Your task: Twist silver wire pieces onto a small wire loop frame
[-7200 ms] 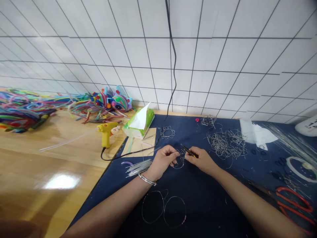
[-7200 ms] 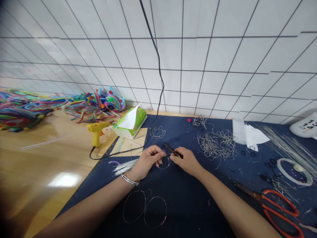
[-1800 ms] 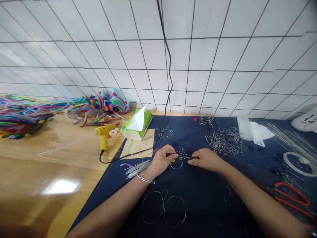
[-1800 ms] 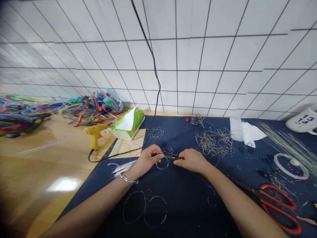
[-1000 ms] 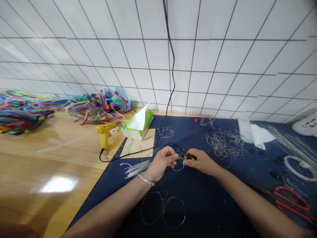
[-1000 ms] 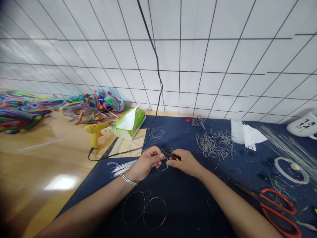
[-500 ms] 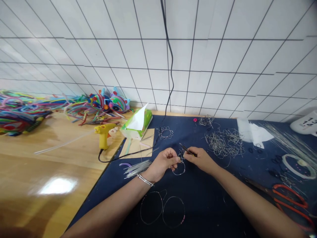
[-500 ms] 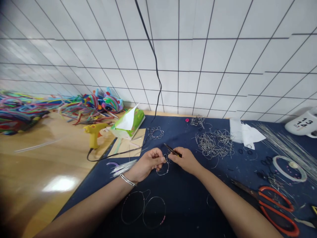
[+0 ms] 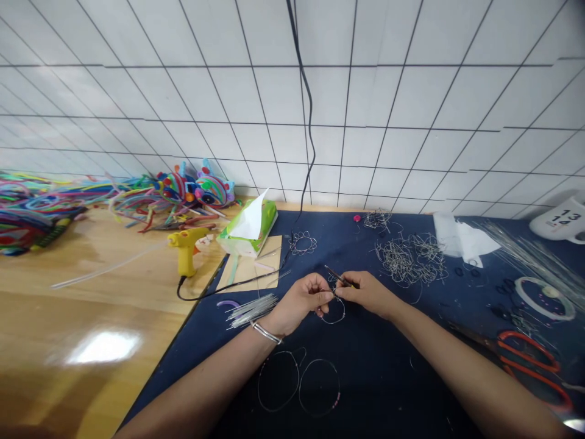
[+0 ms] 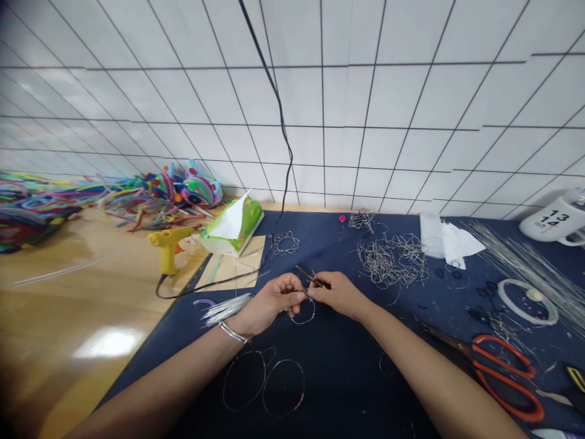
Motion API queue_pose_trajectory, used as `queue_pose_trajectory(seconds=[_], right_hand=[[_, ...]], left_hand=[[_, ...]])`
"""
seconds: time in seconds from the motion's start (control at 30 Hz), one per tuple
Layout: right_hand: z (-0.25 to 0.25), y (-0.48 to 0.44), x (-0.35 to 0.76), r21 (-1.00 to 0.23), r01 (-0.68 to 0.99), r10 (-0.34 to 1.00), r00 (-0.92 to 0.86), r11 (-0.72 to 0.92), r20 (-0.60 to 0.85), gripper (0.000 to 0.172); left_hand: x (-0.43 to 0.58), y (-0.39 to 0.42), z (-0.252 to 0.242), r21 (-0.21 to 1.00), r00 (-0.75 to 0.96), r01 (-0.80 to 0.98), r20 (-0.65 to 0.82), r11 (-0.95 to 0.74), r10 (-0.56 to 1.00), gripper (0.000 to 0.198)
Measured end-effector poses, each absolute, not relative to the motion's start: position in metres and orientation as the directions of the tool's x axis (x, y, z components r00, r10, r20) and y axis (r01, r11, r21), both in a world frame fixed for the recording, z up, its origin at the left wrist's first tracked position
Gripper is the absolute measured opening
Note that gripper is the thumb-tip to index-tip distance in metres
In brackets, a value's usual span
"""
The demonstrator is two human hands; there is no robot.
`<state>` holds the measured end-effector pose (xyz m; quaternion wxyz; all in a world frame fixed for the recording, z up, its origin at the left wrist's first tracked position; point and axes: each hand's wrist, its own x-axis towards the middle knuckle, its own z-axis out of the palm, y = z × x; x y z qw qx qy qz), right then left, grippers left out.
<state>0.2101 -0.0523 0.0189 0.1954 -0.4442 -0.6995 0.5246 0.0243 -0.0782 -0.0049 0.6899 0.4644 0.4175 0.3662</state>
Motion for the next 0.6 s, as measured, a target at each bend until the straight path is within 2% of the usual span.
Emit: queue_pose_trajectory(seconds=[0.6], right_hand=[[0.030, -0.054, 0.211, -0.805, 0.554, 0.796, -0.575, 0.210, -0.189, 0.012]], left_hand=[[0.024, -0.078, 0.001, 0.939, 0.466, -0.165, -0.196, 0.302, 0.863, 0.018]])
